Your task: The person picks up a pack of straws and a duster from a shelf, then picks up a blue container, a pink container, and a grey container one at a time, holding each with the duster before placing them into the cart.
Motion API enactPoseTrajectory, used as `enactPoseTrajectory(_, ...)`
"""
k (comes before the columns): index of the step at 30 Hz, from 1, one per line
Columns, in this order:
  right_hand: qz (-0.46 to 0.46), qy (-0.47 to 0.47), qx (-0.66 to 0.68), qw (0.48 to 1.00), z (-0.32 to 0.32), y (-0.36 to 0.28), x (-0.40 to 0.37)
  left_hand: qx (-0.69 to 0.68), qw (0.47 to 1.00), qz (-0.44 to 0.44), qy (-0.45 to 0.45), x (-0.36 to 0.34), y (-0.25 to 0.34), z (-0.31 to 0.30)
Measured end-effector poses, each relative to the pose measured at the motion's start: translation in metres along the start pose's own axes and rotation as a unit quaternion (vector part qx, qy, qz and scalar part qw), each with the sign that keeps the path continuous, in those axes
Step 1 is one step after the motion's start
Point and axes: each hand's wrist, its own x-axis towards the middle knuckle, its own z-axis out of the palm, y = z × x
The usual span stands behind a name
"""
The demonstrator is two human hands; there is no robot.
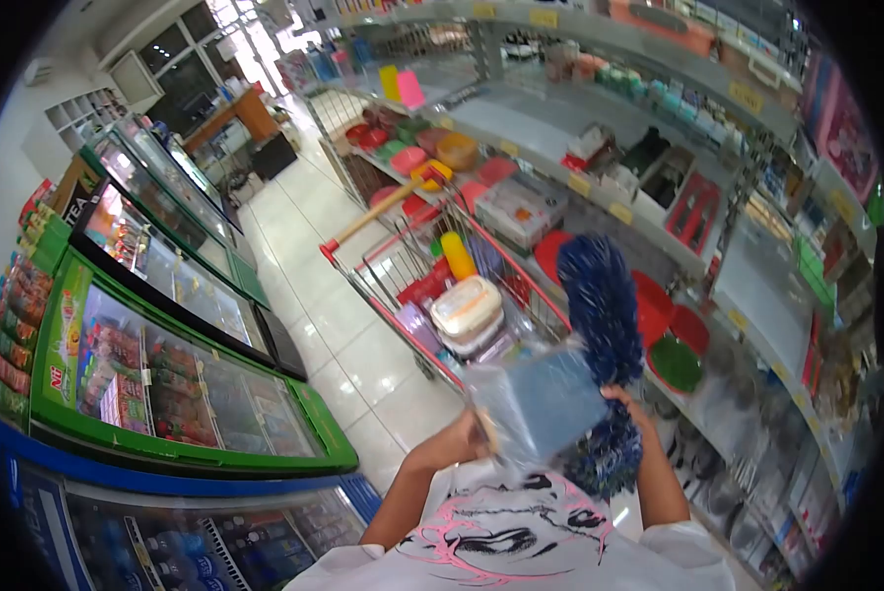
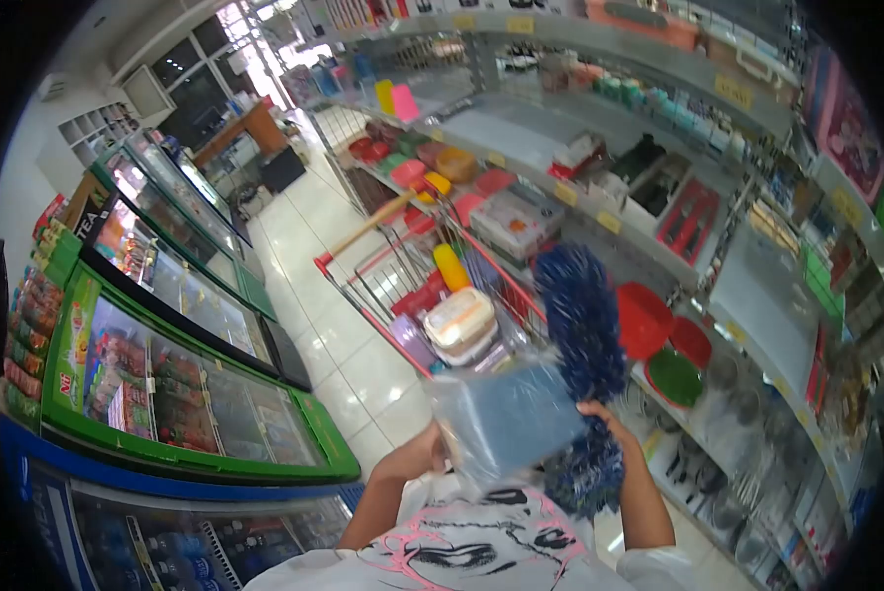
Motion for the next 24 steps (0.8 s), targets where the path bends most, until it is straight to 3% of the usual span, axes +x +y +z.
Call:
enactPoseTrajectory(1, -0.006, -0.030, 0.039, 0.999, -0.006, 0.007, 0.004, 0.109, 0.985, 0.068, -0.114, -0.004, 0.013, 0.005)
enactPoseTrajectory(2, -0.014, -0.038, 0.033, 0.999, -0.007, 0.008, 0.004, 0.116, 0.984, 0.079, -0.111, -0.004, 0.033, 0.014)
enactPoseTrajectory(3, -0.017, -0.037, 0.027, 0.999, -0.007, 0.008, 0.003, 0.269, 0.949, 0.165, -0.022, -0.003, 0.055, 0.024)
enactPoseTrajectory(4, -0.020, -0.037, 0.022, 0.999, -0.008, 0.007, 0.002, 0.412, 0.876, 0.243, 0.069, -0.001, 0.069, 0.029)
enactPoseTrajectory(5, -0.023, -0.037, 0.019, 0.999, -0.008, 0.007, 0.001, 0.417, 0.871, 0.251, 0.073, 0.001, 0.074, 0.027)
enactPoseTrajectory(7, -0.029, -0.032, 0.019, 0.999, -0.007, 0.006, 0.000, 0.640, 0.694, 0.329, -0.017, 0.003, 0.085, 0.024)
enactPoseTrajectory(8, -0.028, -0.026, 0.018, 0.999, -0.007, 0.005, -0.001, 0.696, 0.661, 0.273, -0.071, 0.001, 0.099, 0.035)
enactPoseTrajectory(9, -0.028, -0.019, 0.015, 0.999, -0.007, 0.004, -0.001, 0.696, 0.660, 0.276, -0.068, 0.007, 0.103, 0.037)
enactPoseTrajectory(11, -0.027, -0.005, 0.008, 1.000, -0.006, 0.003, -0.002, 0.733, 0.623, 0.213, -0.170, 0.017, 0.106, 0.041)
enactPoseTrajectory(13, -0.028, 0.006, 0.007, 1.000, -0.006, 0.001, -0.004, 0.729, 0.619, 0.234, -0.174, 0.026, 0.098, 0.034)
enactPoseTrajectory(16, -0.017, 0.028, 0.018, 0.999, -0.007, -0.002, -0.004, 0.687, 0.665, 0.219, -0.195, 0.038, 0.078, 0.014)
enactPoseTrajectory(18, -0.005, 0.017, 0.018, 1.000, -0.039, 0.005, 0.023, 0.537, 0.789, 0.236, -0.181, 0.046, 0.059, 0.000)
enactPoseTrajectory(19, -0.003, 0.020, 0.018, 1.000, -0.055, 0.010, 0.038, 0.535, 0.791, 0.235, -0.182, 0.046, 0.048, -0.007)
enactPoseTrajectory(20, -0.143, 0.101, -0.075, 0.982, -0.064, 0.013, 0.047, 0.510, 0.820, 0.220, -0.136, 0.043, 0.036, -0.014)
enactPoseTrajectory(21, -0.278, 0.179, -0.167, 0.929, -0.073, 0.017, 0.053, 0.484, 0.846, 0.204, -0.090, 0.041, 0.024, -0.020)
enactPoseTrajectory(22, -0.305, 0.161, -0.201, 0.917, -0.071, 0.012, 0.044, 0.481, 0.848, 0.202, -0.092, 0.039, 0.012, -0.022)
enactPoseTrajectory(23, -0.302, 0.162, -0.202, 0.917, -0.066, 0.014, 0.032, 0.453, 0.871, 0.188, -0.025, 0.035, -0.001, -0.024)
enactPoseTrajectory(24, -0.367, 0.191, -0.240, 0.878, -0.056, 0.018, 0.020, 0.422, 0.889, 0.171, 0.043, 0.033, -0.013, -0.028)
